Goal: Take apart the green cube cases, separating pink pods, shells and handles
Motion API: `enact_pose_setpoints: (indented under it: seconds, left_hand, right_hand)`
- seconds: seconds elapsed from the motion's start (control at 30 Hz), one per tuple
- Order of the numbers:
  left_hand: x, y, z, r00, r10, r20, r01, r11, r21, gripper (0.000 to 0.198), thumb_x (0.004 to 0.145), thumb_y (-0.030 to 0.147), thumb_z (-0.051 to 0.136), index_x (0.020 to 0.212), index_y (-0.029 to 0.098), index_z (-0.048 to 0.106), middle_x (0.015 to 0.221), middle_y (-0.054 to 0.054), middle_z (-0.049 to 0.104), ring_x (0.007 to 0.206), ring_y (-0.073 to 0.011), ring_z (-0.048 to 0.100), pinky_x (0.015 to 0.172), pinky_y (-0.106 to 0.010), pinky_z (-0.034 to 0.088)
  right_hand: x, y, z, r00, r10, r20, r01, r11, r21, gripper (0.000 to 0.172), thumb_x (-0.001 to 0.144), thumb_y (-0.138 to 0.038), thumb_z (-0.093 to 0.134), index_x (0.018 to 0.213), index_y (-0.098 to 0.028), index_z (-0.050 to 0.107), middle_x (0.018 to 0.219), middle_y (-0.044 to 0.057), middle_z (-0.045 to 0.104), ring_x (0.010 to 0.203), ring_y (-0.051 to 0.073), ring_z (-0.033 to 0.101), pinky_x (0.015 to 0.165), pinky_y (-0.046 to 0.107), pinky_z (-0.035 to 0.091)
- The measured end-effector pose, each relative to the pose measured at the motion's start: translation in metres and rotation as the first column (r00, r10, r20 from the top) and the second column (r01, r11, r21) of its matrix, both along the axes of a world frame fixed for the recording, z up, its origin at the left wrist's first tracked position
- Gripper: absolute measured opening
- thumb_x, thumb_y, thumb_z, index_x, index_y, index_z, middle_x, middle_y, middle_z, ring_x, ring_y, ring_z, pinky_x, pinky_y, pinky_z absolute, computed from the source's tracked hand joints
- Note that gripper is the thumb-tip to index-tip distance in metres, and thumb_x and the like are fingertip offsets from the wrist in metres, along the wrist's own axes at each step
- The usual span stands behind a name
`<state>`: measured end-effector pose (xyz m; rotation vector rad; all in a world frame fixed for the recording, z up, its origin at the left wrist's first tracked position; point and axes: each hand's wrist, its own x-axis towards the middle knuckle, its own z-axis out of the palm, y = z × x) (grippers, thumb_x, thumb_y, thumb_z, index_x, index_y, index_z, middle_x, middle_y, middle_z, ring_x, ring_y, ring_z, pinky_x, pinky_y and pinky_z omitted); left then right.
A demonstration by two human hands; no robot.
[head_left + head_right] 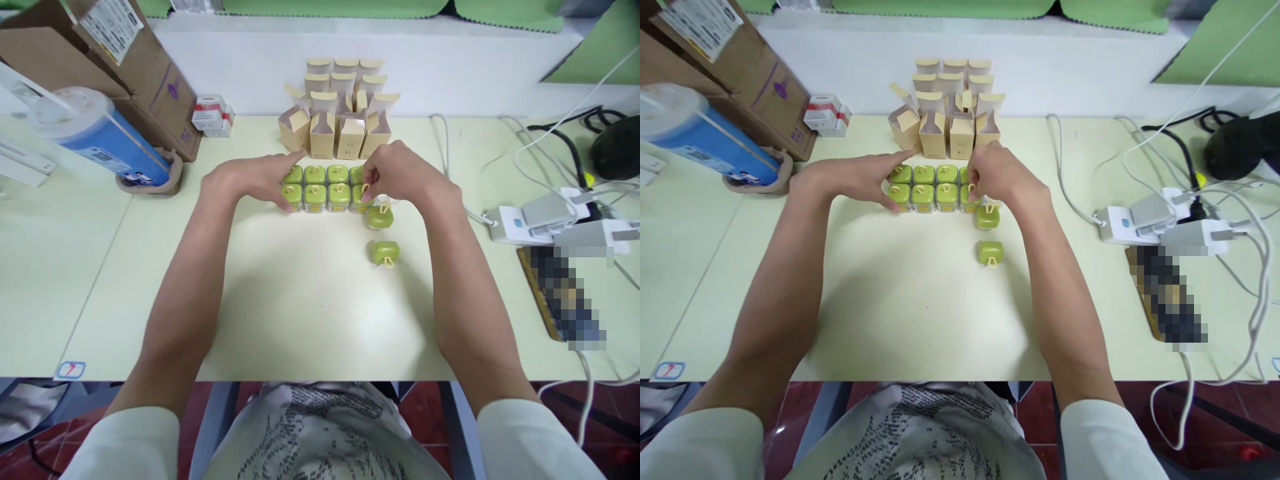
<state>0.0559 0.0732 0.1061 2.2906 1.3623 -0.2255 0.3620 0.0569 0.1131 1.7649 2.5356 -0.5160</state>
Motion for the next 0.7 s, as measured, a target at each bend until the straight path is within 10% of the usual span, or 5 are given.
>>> enact_pose_setpoints:
  seconds: [0.33, 0.53, 0.7]
  left_hand:
    - [0.001, -0.002, 0.003, 0.999, -0.028, 0.03, 0.028, 1.0, -0.001, 0.137, 0.074, 0.057, 0.084, 0.191, 0.02, 0.023, 0.193, -0.014, 0.045, 0.17, -0.0406, 0.053, 0.144, -0.051, 0.042]
    - [-0.002, 0.004, 0.0, 1.0, -0.004, 0.001, 0.004, 1.0, -0.023, 0.143, 0.071, 0.067, 0.087, 0.193, 0.038, 0.017, 0.193, -0.008, 0.048, 0.172, -0.0399, 0.052, 0.14, -0.049, 0.046]
    - [-0.002, 0.004, 0.001, 1.0, -0.022, -0.018, 0.022, 1.0, -0.011, 0.143, 0.072, 0.068, 0.087, 0.193, 0.04, 0.016, 0.189, -0.008, 0.053, 0.173, -0.042, 0.051, 0.14, -0.051, 0.045]
  right_hand:
    - [0.0, 0.002, -0.003, 0.999, -0.048, -0.017, 0.047, 0.998, -0.032, 0.033, 0.094, -0.037, 0.096, 0.077, -0.025, 0.071, 0.089, 0.006, 0.081, 0.09, 0.026, 0.076, 0.077, 0.04, 0.058]
    - [0.011, -0.002, 0.011, 0.999, 0.019, -0.046, -0.022, 0.998, -0.052, 0.006, 0.096, -0.028, 0.087, 0.099, -0.025, 0.083, 0.1, 0.006, 0.083, 0.092, 0.025, 0.077, 0.078, 0.038, 0.061]
    - [0.022, -0.004, 0.013, 0.996, 0.056, -0.064, -0.05, 0.994, 0.095, 0.073, 0.089, -0.047, 0.099, 0.155, -0.027, 0.075, 0.147, 0.015, 0.079, 0.145, 0.045, 0.068, 0.108, 0.052, 0.062]
